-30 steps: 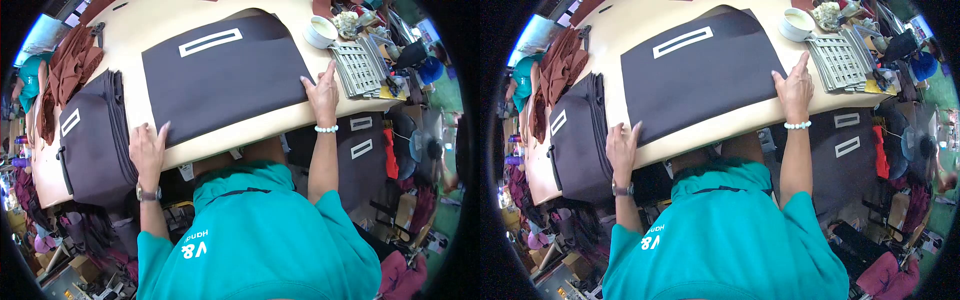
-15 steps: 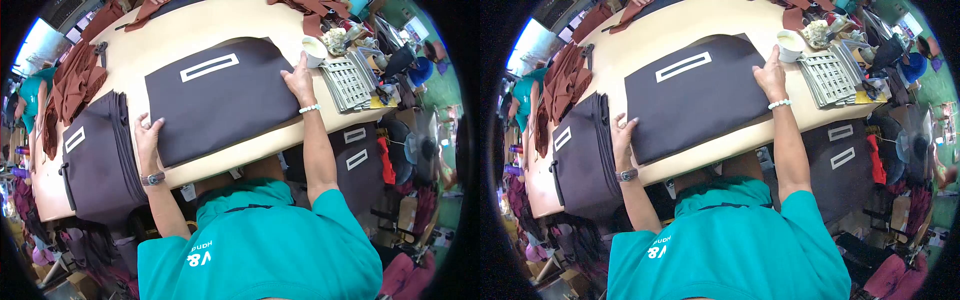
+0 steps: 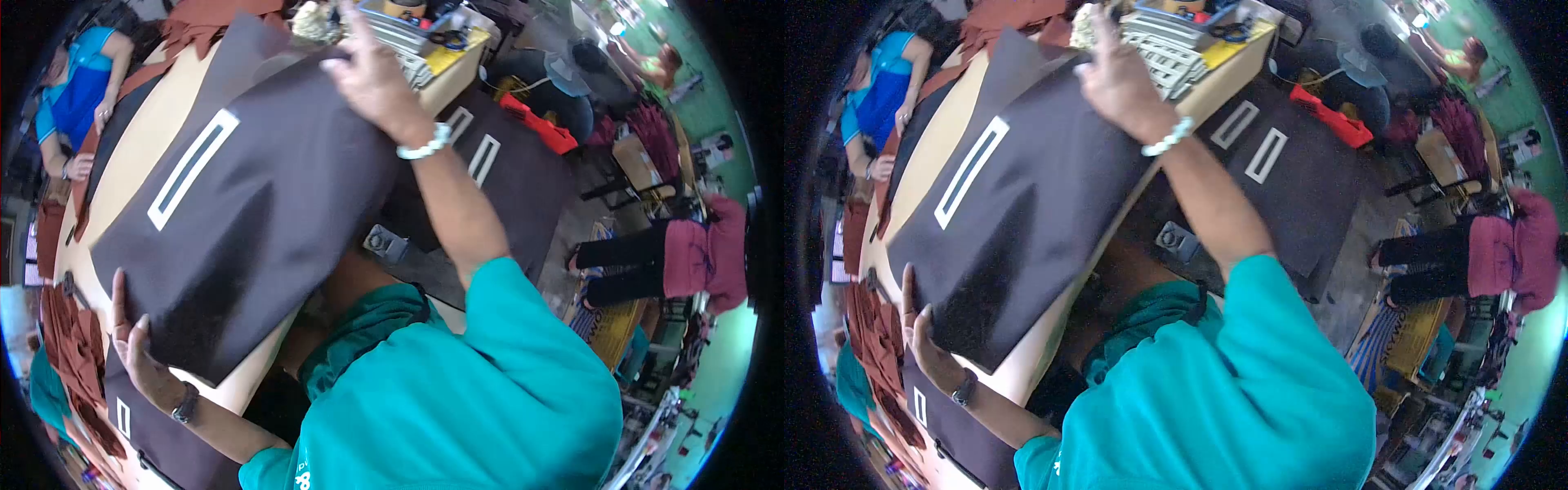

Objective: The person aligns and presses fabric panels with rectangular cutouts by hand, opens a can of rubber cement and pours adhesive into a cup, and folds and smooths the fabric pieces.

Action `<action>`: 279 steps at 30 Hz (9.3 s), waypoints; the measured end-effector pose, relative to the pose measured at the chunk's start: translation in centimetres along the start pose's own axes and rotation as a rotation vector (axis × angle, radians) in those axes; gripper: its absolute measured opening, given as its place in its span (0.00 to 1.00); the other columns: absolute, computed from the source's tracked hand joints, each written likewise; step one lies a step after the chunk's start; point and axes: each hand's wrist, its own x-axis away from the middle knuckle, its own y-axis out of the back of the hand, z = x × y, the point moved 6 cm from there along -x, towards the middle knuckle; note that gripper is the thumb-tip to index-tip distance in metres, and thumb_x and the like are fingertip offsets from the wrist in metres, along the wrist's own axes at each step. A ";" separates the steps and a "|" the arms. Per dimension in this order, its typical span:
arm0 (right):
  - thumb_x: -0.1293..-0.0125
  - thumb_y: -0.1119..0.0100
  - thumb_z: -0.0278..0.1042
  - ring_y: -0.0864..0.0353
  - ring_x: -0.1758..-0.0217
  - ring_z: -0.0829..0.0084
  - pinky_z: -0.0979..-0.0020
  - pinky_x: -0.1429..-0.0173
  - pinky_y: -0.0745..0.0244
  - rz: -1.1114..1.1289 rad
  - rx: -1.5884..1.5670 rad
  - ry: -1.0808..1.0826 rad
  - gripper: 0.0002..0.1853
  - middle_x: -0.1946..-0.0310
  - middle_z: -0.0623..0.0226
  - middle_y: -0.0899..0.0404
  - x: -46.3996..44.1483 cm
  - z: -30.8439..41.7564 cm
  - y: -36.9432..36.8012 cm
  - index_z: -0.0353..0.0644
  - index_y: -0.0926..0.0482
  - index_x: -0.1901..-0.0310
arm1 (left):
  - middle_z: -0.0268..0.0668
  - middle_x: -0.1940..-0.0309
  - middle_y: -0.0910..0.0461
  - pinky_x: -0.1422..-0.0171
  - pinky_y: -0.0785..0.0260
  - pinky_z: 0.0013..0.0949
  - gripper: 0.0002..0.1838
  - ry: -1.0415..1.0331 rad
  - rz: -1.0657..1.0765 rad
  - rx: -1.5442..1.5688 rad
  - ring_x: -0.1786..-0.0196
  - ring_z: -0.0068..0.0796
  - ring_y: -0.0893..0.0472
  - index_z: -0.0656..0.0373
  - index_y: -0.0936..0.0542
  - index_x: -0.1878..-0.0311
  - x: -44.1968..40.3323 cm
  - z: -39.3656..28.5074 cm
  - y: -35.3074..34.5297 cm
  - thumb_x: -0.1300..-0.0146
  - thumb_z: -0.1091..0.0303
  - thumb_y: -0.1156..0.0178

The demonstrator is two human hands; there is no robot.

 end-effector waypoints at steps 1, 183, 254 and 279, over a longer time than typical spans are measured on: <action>0.49 0.41 0.17 0.25 0.56 0.70 0.75 0.50 0.28 -0.071 -0.070 0.070 0.36 0.58 0.58 0.26 0.2 -0.2 3.3 0.30 0.44 0.37 | 0.49 0.39 0.33 0.29 0.49 0.35 0.37 -0.094 0.042 -0.109 0.35 0.36 0.35 0.73 0.37 0.37 -0.2 -0.6 -2.5 0.56 0.71 0.47; 0.45 0.39 0.31 0.47 0.31 0.50 0.54 0.29 0.53 0.431 0.080 0.159 0.38 0.36 0.50 0.42 17.5 7.6 -14.3 0.35 0.46 0.34 | 0.47 0.57 0.22 0.54 0.30 0.43 0.19 0.333 -1.080 -1.344 0.53 0.43 0.24 0.67 0.22 0.61 9.9 4.1 18.2 0.42 0.57 0.41; 0.46 0.44 0.60 0.47 0.33 0.49 0.44 0.33 0.55 0.336 0.838 0.362 0.33 0.38 0.54 0.40 -2.6 -4.3 -12.9 0.40 0.24 0.47 | 0.48 0.72 0.25 0.63 0.31 0.38 0.25 0.096 -0.554 -1.127 0.68 0.43 0.23 0.71 0.22 0.54 7.1 9.5 1.5 0.49 0.59 0.33; 0.52 0.50 0.23 0.47 0.31 0.50 0.45 0.32 0.54 0.574 0.812 0.379 0.16 0.36 0.55 0.40 -1.7 -0.6 -11.3 0.47 0.18 0.62 | 0.45 0.74 0.26 0.67 0.31 0.36 0.25 0.051 -0.605 -1.128 0.72 0.39 0.24 0.69 0.21 0.54 7.4 9.9 1.7 0.49 0.58 0.32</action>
